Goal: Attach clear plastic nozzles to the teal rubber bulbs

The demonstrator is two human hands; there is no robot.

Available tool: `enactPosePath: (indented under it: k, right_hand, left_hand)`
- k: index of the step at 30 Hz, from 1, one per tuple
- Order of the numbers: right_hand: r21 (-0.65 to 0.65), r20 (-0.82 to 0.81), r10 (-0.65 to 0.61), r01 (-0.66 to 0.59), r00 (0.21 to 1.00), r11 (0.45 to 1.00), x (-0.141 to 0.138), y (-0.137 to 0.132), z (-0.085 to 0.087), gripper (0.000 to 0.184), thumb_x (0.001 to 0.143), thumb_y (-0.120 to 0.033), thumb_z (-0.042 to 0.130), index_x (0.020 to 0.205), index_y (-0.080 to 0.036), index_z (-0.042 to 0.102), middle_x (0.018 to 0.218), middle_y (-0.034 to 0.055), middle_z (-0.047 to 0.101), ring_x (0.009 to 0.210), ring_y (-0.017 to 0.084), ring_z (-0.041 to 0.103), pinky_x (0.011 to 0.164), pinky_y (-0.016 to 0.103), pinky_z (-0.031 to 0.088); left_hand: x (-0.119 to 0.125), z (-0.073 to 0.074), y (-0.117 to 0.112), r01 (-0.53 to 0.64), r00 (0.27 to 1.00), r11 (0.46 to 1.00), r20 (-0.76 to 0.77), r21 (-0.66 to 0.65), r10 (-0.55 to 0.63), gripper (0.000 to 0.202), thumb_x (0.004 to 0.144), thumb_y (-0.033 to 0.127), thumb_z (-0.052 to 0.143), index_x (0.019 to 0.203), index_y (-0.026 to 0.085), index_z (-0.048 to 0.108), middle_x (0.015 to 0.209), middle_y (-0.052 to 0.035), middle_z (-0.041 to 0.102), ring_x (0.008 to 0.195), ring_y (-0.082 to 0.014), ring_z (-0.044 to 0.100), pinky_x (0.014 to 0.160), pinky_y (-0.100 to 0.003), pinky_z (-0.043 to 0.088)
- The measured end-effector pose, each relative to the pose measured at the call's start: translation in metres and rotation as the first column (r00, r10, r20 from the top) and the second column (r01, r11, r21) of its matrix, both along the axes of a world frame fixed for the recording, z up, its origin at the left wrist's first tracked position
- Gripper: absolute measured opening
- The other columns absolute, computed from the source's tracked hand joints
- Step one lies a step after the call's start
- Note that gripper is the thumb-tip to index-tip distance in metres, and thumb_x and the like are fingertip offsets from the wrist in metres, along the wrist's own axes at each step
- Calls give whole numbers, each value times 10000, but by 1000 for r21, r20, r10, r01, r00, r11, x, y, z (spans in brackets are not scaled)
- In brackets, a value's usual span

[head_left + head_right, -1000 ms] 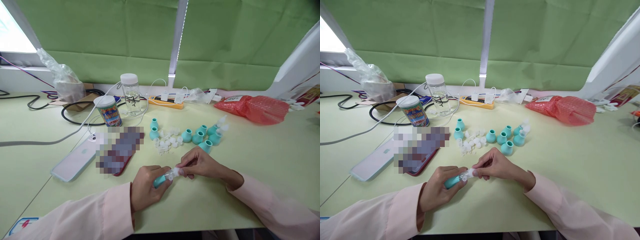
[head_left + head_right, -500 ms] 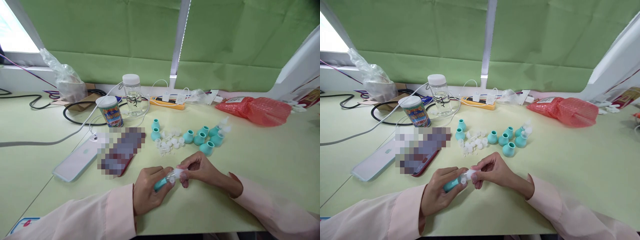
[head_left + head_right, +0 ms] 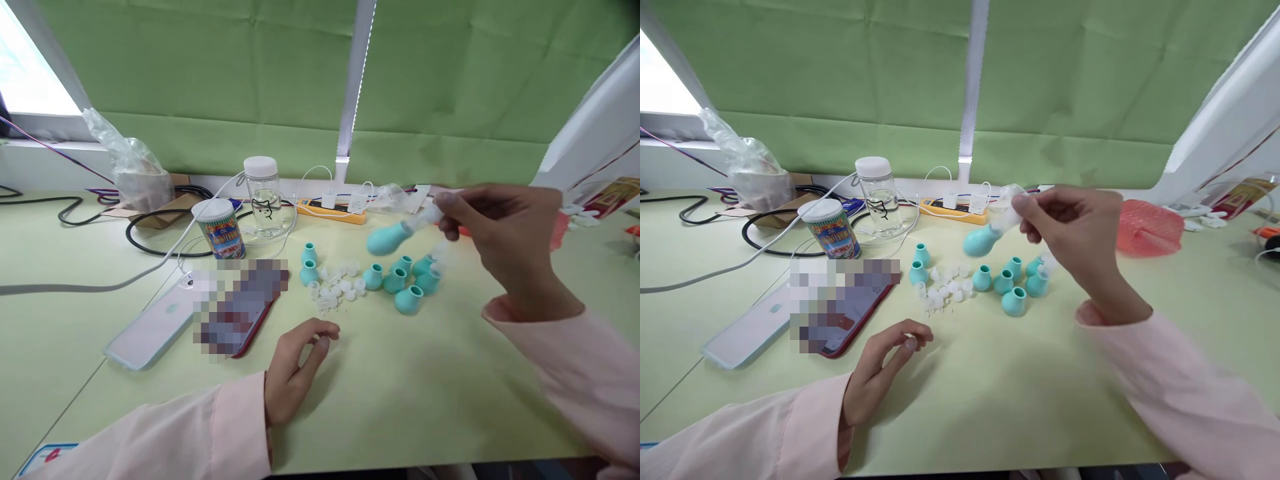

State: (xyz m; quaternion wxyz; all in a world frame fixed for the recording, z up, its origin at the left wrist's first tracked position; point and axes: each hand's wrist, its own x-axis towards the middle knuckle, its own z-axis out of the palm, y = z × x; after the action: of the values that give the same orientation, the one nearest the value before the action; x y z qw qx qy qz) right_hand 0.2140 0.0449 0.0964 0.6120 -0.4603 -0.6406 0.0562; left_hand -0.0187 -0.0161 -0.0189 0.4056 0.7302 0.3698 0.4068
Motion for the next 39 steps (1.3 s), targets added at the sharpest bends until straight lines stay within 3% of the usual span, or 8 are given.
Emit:
enactPosePath:
  k: [5, 10, 12, 15, 18, 22, 29, 39]
  right_hand:
    - [-280, 417, -34, 164, 908, 946, 18, 57, -14, 242, 709, -344, 551, 679, -123, 645, 534, 26, 584, 441, 97, 510, 456, 238, 428]
    - [-457, 584, 90, 235, 807, 858, 24, 82, -39, 229, 671, -339, 563, 603, -139, 651, 483, 27, 584, 454, 134, 523, 431, 243, 378]
    - [-427, 670, 56, 322, 741, 845, 24, 80, -40, 254, 685, -376, 544, 658, -153, 661, 552, 43, 612, 524, 169, 546, 442, 257, 369]
    - [-165, 751, -163, 421, 640, 892, 16, 64, -36, 310, 697, -425, 533, 828, -171, 651, 718, 67, 636, 629, 219, 554, 496, 305, 379]
    - [53, 756, -231, 295, 612, 954, -1, 40, -36, 319, 766, -394, 466, 955, -176, 601, 864, 90, 610, 680, 212, 544, 593, 336, 406]
    - [-227, 868, 235, -70, 437, 971, -27, 13, -52, 249, 772, -296, 484, 968, -176, 579, 882, 84, 588, 754, 201, 553, 639, 306, 431]
    - [-352, 917, 353, -40, 187, 935, -41, 10, -78, 333, 741, -183, 507, 1073, -153, 507, 983, 122, 534, 846, 235, 513, 614, 320, 438]
    - [-383, 875, 407, -140, 261, 913, -69, 21, -87, 274, 763, -370, 510, 893, -139, 578, 812, 90, 558, 804, 215, 485, 693, 336, 381]
  left_hand:
    - [3, 0, 1, 49, 996, 996, -76, 75, -43, 195, 818, 178, 398, 782, 148, 588, 694, -49, 599, 657, -136, 542, 638, -260, 432]
    - [6, -4, 2, 18, 999, 984, -40, 180, -11, 133, 753, 142, 489, 753, 139, 622, 632, -55, 611, 620, -142, 541, 597, -261, 434]
    - [6, -4, 2, 36, 999, 979, -29, 201, -30, 128, 743, 132, 496, 717, 134, 622, 616, -58, 608, 610, -143, 530, 590, -262, 428]
    - [5, -3, 2, 66, 997, 983, -41, 171, -60, 138, 737, 124, 489, 690, 140, 618, 610, -57, 604, 612, -146, 522, 586, -262, 420]
    - [4, 0, 2, 81, 995, 991, -69, 103, -74, 146, 732, 124, 479, 666, 145, 607, 622, -53, 604, 628, -150, 526, 595, -262, 417]
    - [3, 2, 1, 72, 992, 996, -105, 44, -67, 153, 730, 129, 461, 655, 144, 594, 635, -47, 599, 631, -147, 531, 612, -259, 417]
    - [4, 3, 2, 44, 985, 999, -165, 16, -40, 194, 740, 123, 416, 710, 142, 607, 651, -46, 607, 628, -143, 546, 633, -262, 423]
    - [5, -2, 3, 16, 979, 999, -206, 41, -7, 188, 712, 94, 425, 711, 143, 607, 659, -43, 605, 621, -139, 543, 614, -250, 430]
